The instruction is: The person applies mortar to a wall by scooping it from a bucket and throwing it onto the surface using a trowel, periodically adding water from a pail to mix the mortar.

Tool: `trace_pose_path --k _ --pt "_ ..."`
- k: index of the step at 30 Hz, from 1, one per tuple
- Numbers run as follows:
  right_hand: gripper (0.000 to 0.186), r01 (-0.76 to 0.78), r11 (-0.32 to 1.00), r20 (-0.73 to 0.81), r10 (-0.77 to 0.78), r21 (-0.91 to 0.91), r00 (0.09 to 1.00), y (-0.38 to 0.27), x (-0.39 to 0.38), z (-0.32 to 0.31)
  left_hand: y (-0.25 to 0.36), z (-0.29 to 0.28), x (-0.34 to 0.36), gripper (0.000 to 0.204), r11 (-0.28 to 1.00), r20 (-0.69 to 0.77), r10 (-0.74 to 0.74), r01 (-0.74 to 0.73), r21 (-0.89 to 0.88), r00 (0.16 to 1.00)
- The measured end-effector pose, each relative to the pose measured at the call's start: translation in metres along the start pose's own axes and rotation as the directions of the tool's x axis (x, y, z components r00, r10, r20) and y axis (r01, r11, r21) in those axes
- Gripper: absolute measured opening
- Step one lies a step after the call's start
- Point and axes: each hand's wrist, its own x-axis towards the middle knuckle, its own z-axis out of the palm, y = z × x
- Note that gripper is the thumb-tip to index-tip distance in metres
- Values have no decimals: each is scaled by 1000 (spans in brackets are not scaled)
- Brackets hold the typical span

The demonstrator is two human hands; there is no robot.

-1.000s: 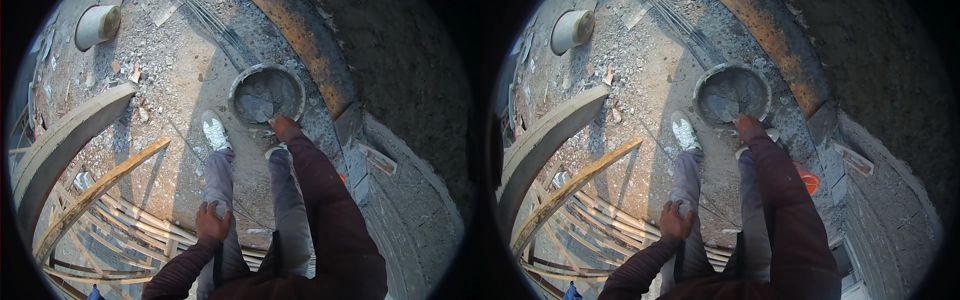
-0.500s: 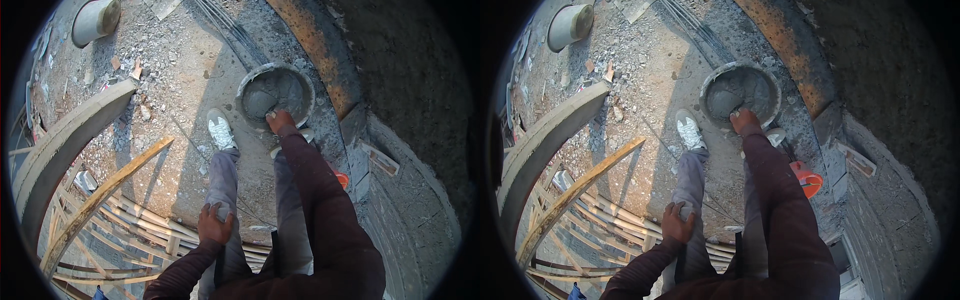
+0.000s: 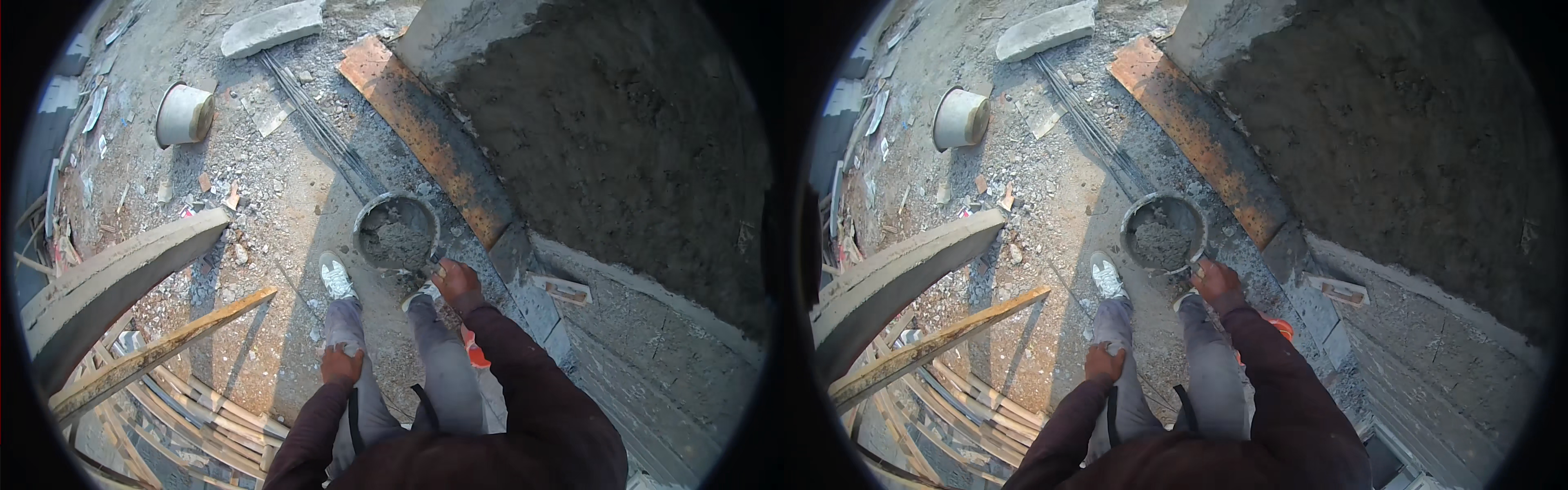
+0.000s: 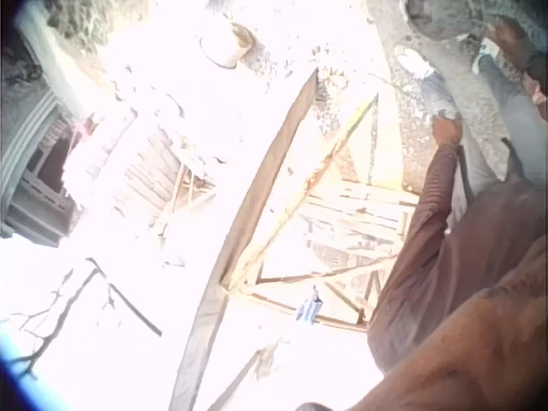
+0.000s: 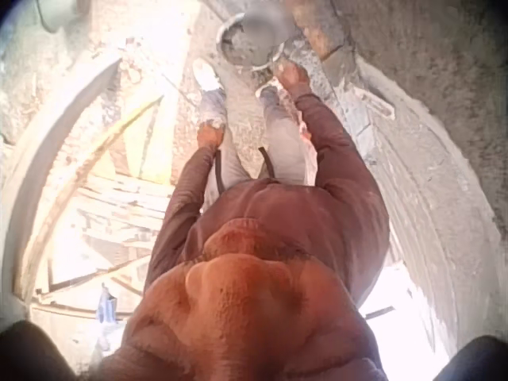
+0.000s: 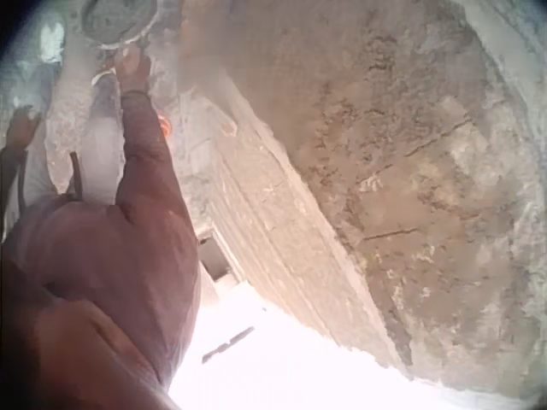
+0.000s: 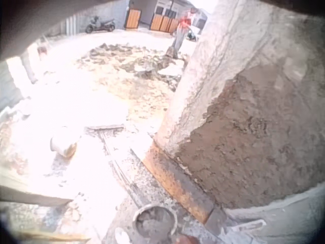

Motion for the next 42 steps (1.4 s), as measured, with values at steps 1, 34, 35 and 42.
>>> trace_pose_path --k 1,34,35,42 --pt "33 81 996 -52 -80 21 995 -18 -23 -36 -14 4 -1 67 994 -25 -3 0 -107 1000" --pt "34 702 634 -754 -273 325 597 2 -261 -771 -3 109 -190 35 944 -254 -227 148 -295 940" --pt "34 637 692 -707 -260 339 658 4 -265 -761 -6 107 -183 34 993 -265 -84 58 -106 961" --pt "36 417 909 -179 -414 -22 893 61 -126 -436 59 111 -126 51 765 -231 -95 -78 -640 968"
